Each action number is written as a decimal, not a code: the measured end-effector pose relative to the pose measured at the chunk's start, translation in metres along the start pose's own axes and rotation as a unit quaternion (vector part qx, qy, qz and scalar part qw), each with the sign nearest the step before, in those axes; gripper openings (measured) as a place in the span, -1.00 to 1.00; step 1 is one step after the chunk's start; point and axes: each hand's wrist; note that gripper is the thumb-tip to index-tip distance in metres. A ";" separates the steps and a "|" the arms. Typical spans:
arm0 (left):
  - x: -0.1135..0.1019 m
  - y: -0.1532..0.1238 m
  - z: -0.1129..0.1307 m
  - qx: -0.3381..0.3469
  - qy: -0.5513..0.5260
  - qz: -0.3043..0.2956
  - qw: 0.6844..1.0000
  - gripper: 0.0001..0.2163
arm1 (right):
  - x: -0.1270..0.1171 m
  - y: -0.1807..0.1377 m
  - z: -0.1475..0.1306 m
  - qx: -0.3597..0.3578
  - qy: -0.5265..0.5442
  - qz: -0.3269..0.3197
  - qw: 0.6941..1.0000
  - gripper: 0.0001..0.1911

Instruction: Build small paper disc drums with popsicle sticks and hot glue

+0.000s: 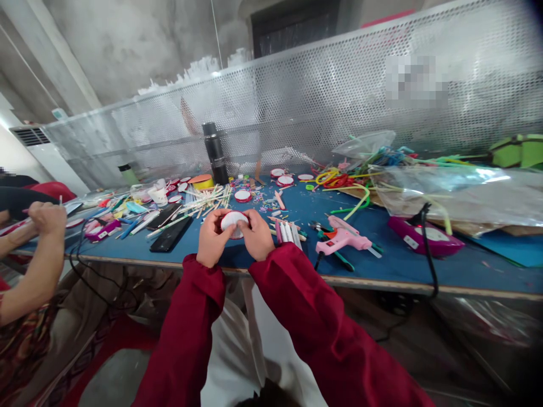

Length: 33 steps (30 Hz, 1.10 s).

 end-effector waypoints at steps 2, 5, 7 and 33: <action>-0.001 0.000 -0.002 -0.003 0.013 0.035 0.999 -0.70 | 0.002 -0.001 -0.002 -0.012 0.001 -0.022 1.000 -0.95; -0.002 -0.001 -0.004 -0.012 0.012 0.085 0.996 -0.77 | 0.003 -0.003 -0.003 -0.022 -0.008 -0.049 0.999 -0.96; -0.002 -0.001 -0.006 -0.020 0.013 0.112 0.993 -0.79 | 0.004 -0.003 -0.004 -0.022 -0.016 -0.062 0.998 -0.96; -0.031 0.031 0.001 -0.134 0.007 0.048 0.990 -0.57 | 0.005 -0.017 -0.017 -0.008 -0.096 -0.159 0.982 -0.74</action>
Point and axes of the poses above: each hand's wrist, its own y-axis towards the middle knuckle, its own x-axis out of the palm, z = x × y, and after that the axes turned 8 degrees about -z, right-handed
